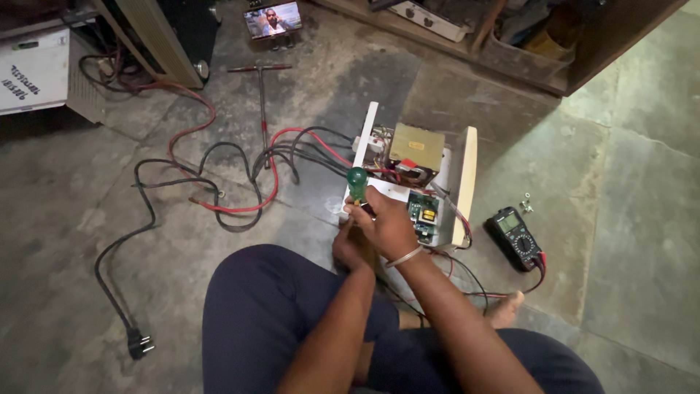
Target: The person sits on the floor and works on an open electronic device, using a multimeter and a screwdriver to test and adjust internal components and wires.
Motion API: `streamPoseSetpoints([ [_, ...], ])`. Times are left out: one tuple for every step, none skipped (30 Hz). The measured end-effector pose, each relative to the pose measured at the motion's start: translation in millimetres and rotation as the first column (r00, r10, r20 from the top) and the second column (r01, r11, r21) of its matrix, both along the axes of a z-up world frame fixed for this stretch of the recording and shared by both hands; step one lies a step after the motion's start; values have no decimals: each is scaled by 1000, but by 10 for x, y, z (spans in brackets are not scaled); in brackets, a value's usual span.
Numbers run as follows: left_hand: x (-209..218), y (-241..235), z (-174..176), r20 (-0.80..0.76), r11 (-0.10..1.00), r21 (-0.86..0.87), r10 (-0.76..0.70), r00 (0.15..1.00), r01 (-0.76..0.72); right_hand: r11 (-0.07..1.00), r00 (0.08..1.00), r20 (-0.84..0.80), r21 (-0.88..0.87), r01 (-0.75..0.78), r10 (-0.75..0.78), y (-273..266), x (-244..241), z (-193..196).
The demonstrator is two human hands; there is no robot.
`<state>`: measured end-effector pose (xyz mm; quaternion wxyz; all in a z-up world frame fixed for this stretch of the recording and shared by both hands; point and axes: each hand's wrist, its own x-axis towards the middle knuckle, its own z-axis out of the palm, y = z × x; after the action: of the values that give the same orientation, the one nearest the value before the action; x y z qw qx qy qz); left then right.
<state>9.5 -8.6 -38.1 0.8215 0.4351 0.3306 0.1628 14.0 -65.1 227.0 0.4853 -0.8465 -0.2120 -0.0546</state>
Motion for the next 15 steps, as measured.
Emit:
streamPoseSetpoints([
  [-9, -14, 6, -192, 904, 421, 11, 981, 72, 999, 999, -10, -12, -31, 30, -8, 1, 9],
  [-4, 7, 3, 9, 998, 65, 3, 1000, -3, 998, 998, -20, -23, -61, 61, -24, 12, 20],
  [11, 19, -1, 198, 951, -308, 70, 978, -6, 995, 996, -29, -35, -91, 90, -37, 28, 31],
  [16, 34, -7, 338, 772, -632, 200, 920, 64, 992, 994, 5, -65, -109, 109, -44, 42, 39],
  [13, 48, -16, 328, 740, -666, 177, 928, 94, 988, 991, 38, -95, -124, 128, -54, 51, 44],
  [6, 59, -27, 319, 705, -699, 154, 935, 122, 982, 987, 70, -126, -138, 148, -59, 53, 43],
  [4, 68, -40, 312, 667, -730, 130, 941, 150, 981, 986, 79, -138, -135, 147, -59, 57, 40],
  [12, 65, -57, 310, 681, -720, 145, 940, 132, 980, 985, 88, -149, -131, 146, -59, 58, 34],
  [21, 67, -79, 309, 696, -709, 161, 937, 114, 979, 984, 98, -159, -129, 146, -53, 55, 23],
  [21, 68, -106, 309, 711, -697, 177, 935, 95, 981, 986, 105, -159, -112, 130, -43, 53, 11],
  [13, 59, -138, 309, 695, -710, 161, 937, 115, 982, 987, 111, -161, -96, 114, -31, 49, -1],
  [11, 46, -173, 309, 678, -723, 145, 940, 134, 983, 988, 116, -163, -79, 99, -21, 43, -13],
  [22, 34, -209, 313, 661, -734, 127, 941, 155, 981, 990, 118, -187, -59, 82, -18, 46, -21],
  [25, 9, -241, 267, 858, -507, 70, 961, 78, 977, 991, 120, -211, -39, 65, -15, 47, -27],
  [25, -17, -267, 201, 974, -225, 31, 979, 16, 972, 991, 122, -235, -19, 49, -10, 39, -31],
])
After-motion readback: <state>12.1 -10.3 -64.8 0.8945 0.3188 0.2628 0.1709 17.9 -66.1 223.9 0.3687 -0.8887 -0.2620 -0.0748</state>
